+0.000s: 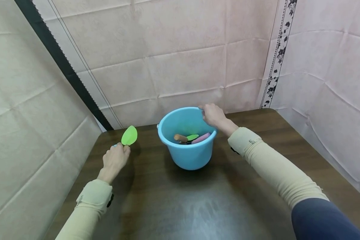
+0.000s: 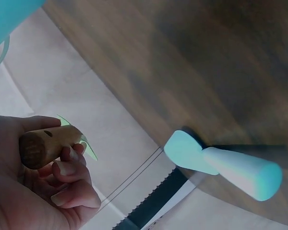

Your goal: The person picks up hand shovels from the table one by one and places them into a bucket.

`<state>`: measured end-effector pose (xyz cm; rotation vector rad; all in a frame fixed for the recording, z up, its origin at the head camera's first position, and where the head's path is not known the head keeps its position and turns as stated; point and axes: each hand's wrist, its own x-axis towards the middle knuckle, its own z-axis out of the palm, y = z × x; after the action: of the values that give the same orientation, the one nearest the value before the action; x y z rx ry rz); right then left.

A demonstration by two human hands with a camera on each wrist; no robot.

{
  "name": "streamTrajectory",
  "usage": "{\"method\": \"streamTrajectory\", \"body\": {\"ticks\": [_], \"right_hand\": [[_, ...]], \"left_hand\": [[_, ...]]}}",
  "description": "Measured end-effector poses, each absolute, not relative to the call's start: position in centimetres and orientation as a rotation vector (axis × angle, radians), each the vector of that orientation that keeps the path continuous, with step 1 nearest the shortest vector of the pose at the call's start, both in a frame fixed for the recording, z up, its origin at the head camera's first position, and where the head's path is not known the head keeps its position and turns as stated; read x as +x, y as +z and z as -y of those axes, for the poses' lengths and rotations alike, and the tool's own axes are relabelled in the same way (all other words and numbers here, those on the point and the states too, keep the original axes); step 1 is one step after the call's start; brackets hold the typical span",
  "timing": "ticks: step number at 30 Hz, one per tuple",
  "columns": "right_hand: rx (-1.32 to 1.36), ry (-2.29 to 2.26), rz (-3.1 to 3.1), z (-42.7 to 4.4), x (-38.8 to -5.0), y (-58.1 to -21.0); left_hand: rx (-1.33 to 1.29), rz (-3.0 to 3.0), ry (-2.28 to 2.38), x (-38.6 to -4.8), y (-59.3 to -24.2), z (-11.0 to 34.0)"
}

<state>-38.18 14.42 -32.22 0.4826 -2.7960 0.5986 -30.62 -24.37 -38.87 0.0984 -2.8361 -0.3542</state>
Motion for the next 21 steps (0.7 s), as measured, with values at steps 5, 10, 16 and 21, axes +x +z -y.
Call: {"method": "streamTrajectory", "body": {"ticks": [5,10,16,21], "right_hand": [[0.471,0.606,2.802,-14.3,-38.1,-32.1],[0.462,0.599,2.802,-14.3,-38.3,-32.2],[0.466,0.586,2.798,-14.3,-38.3,-32.1],[0.477,0.593,2.793,-14.4,-38.3,-32.2]], "left_hand": [[0.108,2.842,-0.365,-30.7,-38.2,24.1],[0.106,2.854,-0.373,-30.7,-37.8,23.8],[0.085,2.852,-0.375,-30.6,-37.1,23.3],[0.059,2.848,-0.379,-30.5,-36.6,22.9]]}}
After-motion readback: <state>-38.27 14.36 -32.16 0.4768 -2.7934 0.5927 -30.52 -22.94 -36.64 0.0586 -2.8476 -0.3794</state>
